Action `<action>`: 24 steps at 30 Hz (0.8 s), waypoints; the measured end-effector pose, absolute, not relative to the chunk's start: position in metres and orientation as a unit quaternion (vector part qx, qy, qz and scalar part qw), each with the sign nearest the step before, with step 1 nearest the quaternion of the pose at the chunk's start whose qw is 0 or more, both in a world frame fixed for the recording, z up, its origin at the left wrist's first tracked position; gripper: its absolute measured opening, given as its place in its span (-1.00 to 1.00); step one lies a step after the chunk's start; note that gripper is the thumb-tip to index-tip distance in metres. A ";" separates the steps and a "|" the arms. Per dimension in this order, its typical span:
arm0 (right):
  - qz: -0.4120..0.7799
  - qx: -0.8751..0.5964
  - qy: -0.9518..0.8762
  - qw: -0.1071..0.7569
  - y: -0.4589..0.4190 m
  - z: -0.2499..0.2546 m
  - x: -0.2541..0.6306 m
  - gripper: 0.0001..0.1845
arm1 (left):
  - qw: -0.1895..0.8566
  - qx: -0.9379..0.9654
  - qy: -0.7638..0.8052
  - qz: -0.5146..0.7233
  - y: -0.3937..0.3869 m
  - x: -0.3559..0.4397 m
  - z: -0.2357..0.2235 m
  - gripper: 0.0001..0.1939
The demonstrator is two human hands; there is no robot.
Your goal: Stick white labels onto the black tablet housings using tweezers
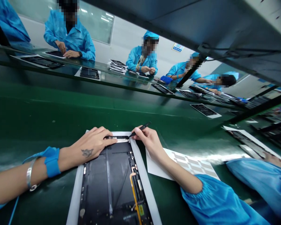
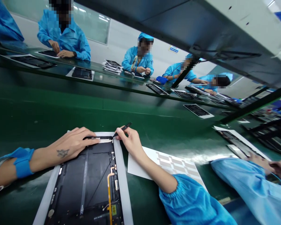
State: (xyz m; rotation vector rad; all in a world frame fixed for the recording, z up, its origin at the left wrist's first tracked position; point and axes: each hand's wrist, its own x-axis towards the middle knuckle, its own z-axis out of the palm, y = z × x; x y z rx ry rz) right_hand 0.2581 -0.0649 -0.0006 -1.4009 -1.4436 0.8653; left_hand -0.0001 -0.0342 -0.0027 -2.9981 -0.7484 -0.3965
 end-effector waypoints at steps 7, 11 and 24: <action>0.315 -0.572 -0.581 0.486 -0.060 -0.003 0.261 -0.46 | 0.027 -0.969 -0.212 -0.122 -0.033 -0.002 0.002 -0.48; 0.293 -0.544 -0.601 0.506 -0.056 -0.001 0.261 -0.53 | 0.080 -0.976 -0.196 -0.059 -0.029 0.008 0.009 -0.44; 0.068 -0.427 -0.874 0.224 -0.057 0.016 0.243 -0.85 | 0.004 -0.965 -0.216 -0.145 -0.029 0.007 0.001 -0.66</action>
